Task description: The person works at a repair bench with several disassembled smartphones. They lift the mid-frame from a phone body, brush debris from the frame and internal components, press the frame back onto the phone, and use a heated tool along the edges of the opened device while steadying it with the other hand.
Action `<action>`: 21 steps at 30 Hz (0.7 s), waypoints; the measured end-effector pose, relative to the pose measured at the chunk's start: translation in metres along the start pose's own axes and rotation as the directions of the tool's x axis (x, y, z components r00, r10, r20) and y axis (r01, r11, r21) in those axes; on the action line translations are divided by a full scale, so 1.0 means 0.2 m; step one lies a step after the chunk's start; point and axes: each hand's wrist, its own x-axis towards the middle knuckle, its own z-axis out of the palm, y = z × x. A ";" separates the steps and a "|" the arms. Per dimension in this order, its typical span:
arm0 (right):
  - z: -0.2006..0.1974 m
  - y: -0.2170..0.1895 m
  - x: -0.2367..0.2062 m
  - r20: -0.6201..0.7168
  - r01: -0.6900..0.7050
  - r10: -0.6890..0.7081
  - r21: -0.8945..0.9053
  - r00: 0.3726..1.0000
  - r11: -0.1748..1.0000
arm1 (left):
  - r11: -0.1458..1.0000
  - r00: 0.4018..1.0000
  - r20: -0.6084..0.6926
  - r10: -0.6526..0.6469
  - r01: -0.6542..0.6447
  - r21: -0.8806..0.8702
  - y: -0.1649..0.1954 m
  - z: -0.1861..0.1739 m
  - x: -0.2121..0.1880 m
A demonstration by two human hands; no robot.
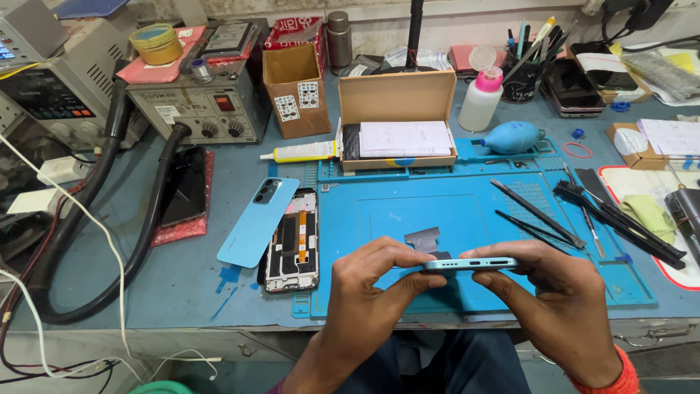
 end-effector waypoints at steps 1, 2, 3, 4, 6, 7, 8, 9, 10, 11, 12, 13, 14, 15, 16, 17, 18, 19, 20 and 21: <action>0.00 0.01 0.00 0.000 0.017 -0.017 0.005 1.000 1.000 | 1.000 1.000 0.001 0.001 -0.001 0.003 0.00 0.00 0.00; 0.00 0.01 0.00 -0.013 0.025 -0.025 -0.024 1.000 0.999 | 1.000 1.000 -0.012 -0.014 0.014 -0.002 -0.01 0.00 -0.01; 0.01 0.02 -0.01 -0.028 0.033 -0.034 -0.054 0.999 0.998 | 1.000 0.999 -0.023 -0.028 0.028 -0.008 -0.01 0.01 -0.01; 0.01 0.03 -0.02 -0.043 0.039 -0.043 -0.085 0.998 0.996 | 0.999 0.999 -0.033 -0.043 0.042 -0.015 -0.01 0.02 -0.01; 0.02 0.05 -0.03 -0.081 0.025 -0.027 -0.025 0.996 0.999 | 0.999 0.998 -0.046 0.035 -0.034 0.020 -0.02 0.03 -0.02; 0.02 0.06 -0.04 -0.099 0.019 -0.019 0.005 0.995 1.000 | 0.997 0.996 -0.051 0.075 -0.073 0.039 -0.02 0.03 -0.02; 0.03 0.07 -0.05 -0.104 0.026 -0.022 0.037 0.994 0.999 | 0.998 0.997 -0.046 0.055 -0.054 0.017 -0.02 0.04 -0.01; 0.03 0.07 -0.05 -0.108 0.032 -0.024 0.070 0.994 0.997 | 0.999 0.999 -0.040 0.034 -0.034 -0.003 -0.02 0.04 -0.01; 0.04 0.08 -0.06 -0.115 0.038 -0.026 0.102 0.993 0.994 | 1.000 0.999 -0.032 0.014 -0.015 -0.025 -0.01 0.04 0.00; 0.04 0.09 -0.06 -0.129 0.018 0.002 0.160 0.992 0.987 | 0.999 0.999 -0.030 0.045 -0.044 0.011 0.00 0.04 0.01; 0.04 0.09 -0.06 -0.139 -0.001 0.032 0.219 0.990 0.976 | 0.996 0.997 -0.030 0.074 -0.073 0.048 0.01 0.04 0.02; 0.04 0.09 -0.06 -0.147 -0.018 0.061 0.278 0.987 0.960 | 0.991 0.994 -0.029 0.104 -0.101 0.087 0.03 0.03 0.03; 0.04 0.09 -0.06 -0.131 -0.006 0.047 0.297 0.990 0.955 | 0.979 0.988 0.003 0.156 -0.155 0.133 0.05 0.02 0.05; 0.03 0.08 -0.05 -0.116 0.007 0.031 0.315 0.993 0.949 | 0.962 0.978 0.037 0.206 -0.210 0.176 0.07 0.01 0.06; 0.02 0.08 -0.04 -0.103 0.021 0.015 0.333 0.995 0.943 | 0.940 0.964 0.074 0.255 -0.265 0.215 0.09 0.00 0.08; 0.02 0.07 -0.04 -0.096 0.049 -0.024 0.265 0.995 0.963 | 0.924 0.962 0.123 0.242 -0.267 0.273 0.11 -0.01 0.09; 0.01 0.06 -0.03 -0.088 0.077 -0.061 0.195 0.994 0.978 | 0.905 0.959 0.173 0.225 -0.271 0.328 0.13 -0.02 0.10; 0.01 0.05 -0.03 -0.075 0.103 -0.094 0.124 0.993 0.987 | 0.883 0.954 0.220 0.203 -0.275 0.380 0.14 -0.03 0.11; 0.01 0.05 -0.03 -0.078 0.114 -0.107 0.091 0.991 0.989 | 0.849 0.937 0.278 0.210 -0.316 0.424 0.14 -0.02 0.12; 0.01 0.05 -0.02 -0.083 0.129 -0.123 0.059 0.989 0.990 | 0.809 0.916 0.338 0.217 -0.363 0.463 0.14 -0.01 0.13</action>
